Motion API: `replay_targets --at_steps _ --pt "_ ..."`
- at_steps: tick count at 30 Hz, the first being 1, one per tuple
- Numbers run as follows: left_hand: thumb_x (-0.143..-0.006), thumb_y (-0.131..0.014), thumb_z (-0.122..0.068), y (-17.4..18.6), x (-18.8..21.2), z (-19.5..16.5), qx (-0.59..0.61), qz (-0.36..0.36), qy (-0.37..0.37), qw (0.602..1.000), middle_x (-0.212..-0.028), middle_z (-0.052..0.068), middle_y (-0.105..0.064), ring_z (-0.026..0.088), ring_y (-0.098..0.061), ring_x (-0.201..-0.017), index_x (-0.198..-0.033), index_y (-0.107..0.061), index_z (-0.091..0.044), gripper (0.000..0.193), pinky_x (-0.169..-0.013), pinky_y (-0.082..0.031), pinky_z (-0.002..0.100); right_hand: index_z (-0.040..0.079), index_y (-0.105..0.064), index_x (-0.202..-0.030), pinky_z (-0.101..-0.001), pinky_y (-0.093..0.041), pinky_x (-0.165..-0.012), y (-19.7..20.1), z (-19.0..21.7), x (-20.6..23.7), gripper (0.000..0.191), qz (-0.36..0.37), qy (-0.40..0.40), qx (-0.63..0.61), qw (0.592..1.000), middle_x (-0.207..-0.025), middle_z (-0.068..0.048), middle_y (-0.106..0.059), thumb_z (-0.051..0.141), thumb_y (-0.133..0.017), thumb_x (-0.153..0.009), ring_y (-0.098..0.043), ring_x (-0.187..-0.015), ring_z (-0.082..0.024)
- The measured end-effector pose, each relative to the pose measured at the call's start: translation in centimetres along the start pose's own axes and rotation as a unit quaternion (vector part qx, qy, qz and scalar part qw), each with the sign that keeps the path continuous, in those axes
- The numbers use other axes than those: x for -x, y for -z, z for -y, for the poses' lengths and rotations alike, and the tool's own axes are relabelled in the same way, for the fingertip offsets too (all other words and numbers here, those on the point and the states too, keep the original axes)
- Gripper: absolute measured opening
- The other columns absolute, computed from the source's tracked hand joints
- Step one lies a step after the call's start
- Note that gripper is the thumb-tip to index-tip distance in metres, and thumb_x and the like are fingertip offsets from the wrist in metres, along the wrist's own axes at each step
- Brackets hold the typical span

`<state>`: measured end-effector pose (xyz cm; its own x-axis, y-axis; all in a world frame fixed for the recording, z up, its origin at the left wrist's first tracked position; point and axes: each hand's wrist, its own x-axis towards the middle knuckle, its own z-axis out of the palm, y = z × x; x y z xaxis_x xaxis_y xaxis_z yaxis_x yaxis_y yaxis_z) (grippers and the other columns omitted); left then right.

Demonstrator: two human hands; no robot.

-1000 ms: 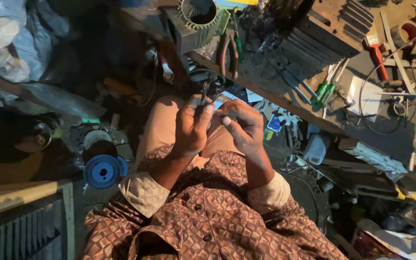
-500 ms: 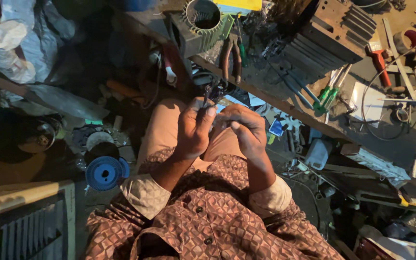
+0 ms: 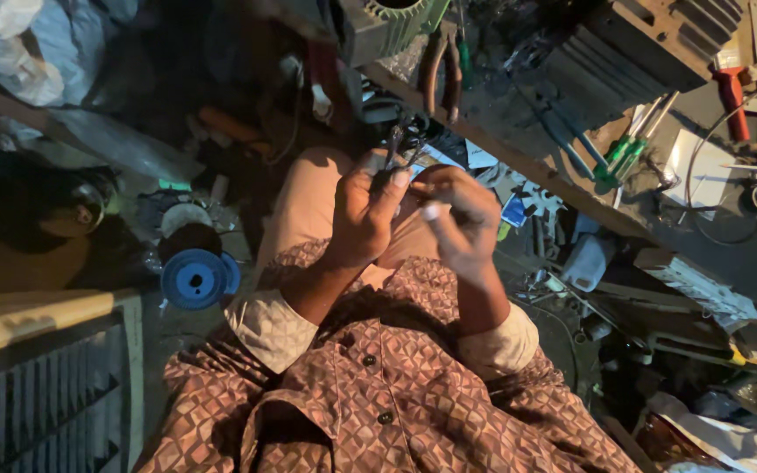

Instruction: The person sits on the floor in a workshop and uses a yellow scraper to clean the interior of a cylindrical motor stator. After scraping, the person picks up a small metal component and manipulates it with both hands, inspecting and adjusting it.

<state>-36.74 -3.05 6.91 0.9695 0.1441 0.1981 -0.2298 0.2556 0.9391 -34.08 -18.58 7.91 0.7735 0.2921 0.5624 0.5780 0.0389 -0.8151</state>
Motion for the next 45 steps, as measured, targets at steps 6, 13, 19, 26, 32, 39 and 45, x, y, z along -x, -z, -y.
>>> replay_targets --at_steps 6,13,19,26,32,39,45 --pt "-0.105 -0.059 -0.021 -0.5 0.1 -0.3 0.02 0.008 0.003 1.0 -0.079 -0.007 -0.053 0.003 -0.047 -0.072 -0.11 -0.065 -0.005 0.018 -0.065 -0.04 0.022 -0.005 -0.064 -0.1 -0.0321 -0.055 -0.086 1.2 -1.1 -0.4 0.015 -0.032 -0.104 -0.227 0.968 -0.107 -0.013 -0.066 0.01 -0.066 -0.102 -0.066 -0.094 -0.018" --pt "-0.106 -0.058 -0.018 -0.4 0.1 -0.3 -0.015 0.017 -0.026 0.999 -0.085 -0.004 -0.055 0.005 -0.05 -0.08 -0.109 -0.065 -0.004 0.016 -0.074 -0.044 0.024 -0.005 -0.062 -0.103 -0.031 -0.054 -0.093 1.4 -0.6 -1.8 0.013 -0.023 -0.132 -0.202 0.97 -0.115 -0.011 -0.063 -0.002 -0.072 -0.095 -0.064 -0.102 -0.017" --pt "-0.107 -0.057 -0.018 -0.1 0.1 -0.3 -0.022 0.019 -0.056 0.998 -0.095 -0.003 -0.062 0.005 -0.055 -0.089 -0.111 -0.065 -0.005 0.016 -0.08 -0.047 0.023 -0.004 -0.065 -0.095 -0.0295 -0.054 -0.083 0.9 -0.2 -2.2 0.007 -0.031 -0.142 -0.153 0.978 -0.11 -0.009 -0.062 -0.003 -0.071 -0.093 -0.062 -0.095 -0.015" --pt "-0.105 -0.058 -0.017 -0.4 0.0 0.5 0.08 -0.005 0.033 0.996 -0.088 -0.006 -0.057 0.003 -0.049 -0.079 -0.11 -0.066 -0.005 0.015 -0.07 -0.041 0.022 -0.005 -0.064 -0.094 -0.0296 -0.049 -0.088 0.6 0.4 -1.7 0.007 0.009 -0.073 -0.072 0.995 -0.105 -0.01 -0.062 -0.003 -0.07 -0.093 -0.06 -0.097 -0.017" --pt "-0.107 -0.057 -0.017 -0.3 -0.1 0.7 0.075 -0.002 -0.006 0.997 -0.093 -0.005 -0.06 0.005 -0.051 -0.086 -0.107 -0.064 -0.005 0.014 -0.078 -0.043 0.023 -0.005 -0.063 -0.092 -0.0292 -0.049 -0.086 0.5 -0.1 -1.2 0.009 0.004 -0.074 -0.083 0.994 -0.103 -0.011 -0.063 -0.002 -0.071 -0.092 -0.06 -0.095 -0.018" --pt "-0.106 -0.057 -0.019 -0.3 0.0 -0.3 0.053 0.003 0.004 0.999 -0.088 -0.006 -0.057 0.004 -0.049 -0.081 -0.107 -0.065 -0.005 0.016 -0.072 -0.041 0.023 -0.004 -0.062 -0.098 -0.0302 -0.051 -0.089 0.6 -0.7 -1.0 0.009 -0.005 -0.103 -0.192 0.976 -0.107 -0.012 -0.064 -0.001 -0.071 -0.096 -0.061 -0.096 -0.017" --pt "-0.105 -0.057 -0.019 -0.6 0.0 -0.5 0.024 -0.004 -0.007 1.0 -0.084 -0.006 -0.056 0.003 -0.049 -0.076 -0.107 -0.064 -0.006 0.014 -0.068 -0.041 0.022 -0.004 -0.063 -0.105 -0.0314 -0.053 -0.09 0.7 -0.6 -1.2 0.013 -0.005 -0.079 -0.176 0.981 -0.107 -0.012 -0.063 0.001 -0.071 -0.096 -0.062 -0.098 -0.018"
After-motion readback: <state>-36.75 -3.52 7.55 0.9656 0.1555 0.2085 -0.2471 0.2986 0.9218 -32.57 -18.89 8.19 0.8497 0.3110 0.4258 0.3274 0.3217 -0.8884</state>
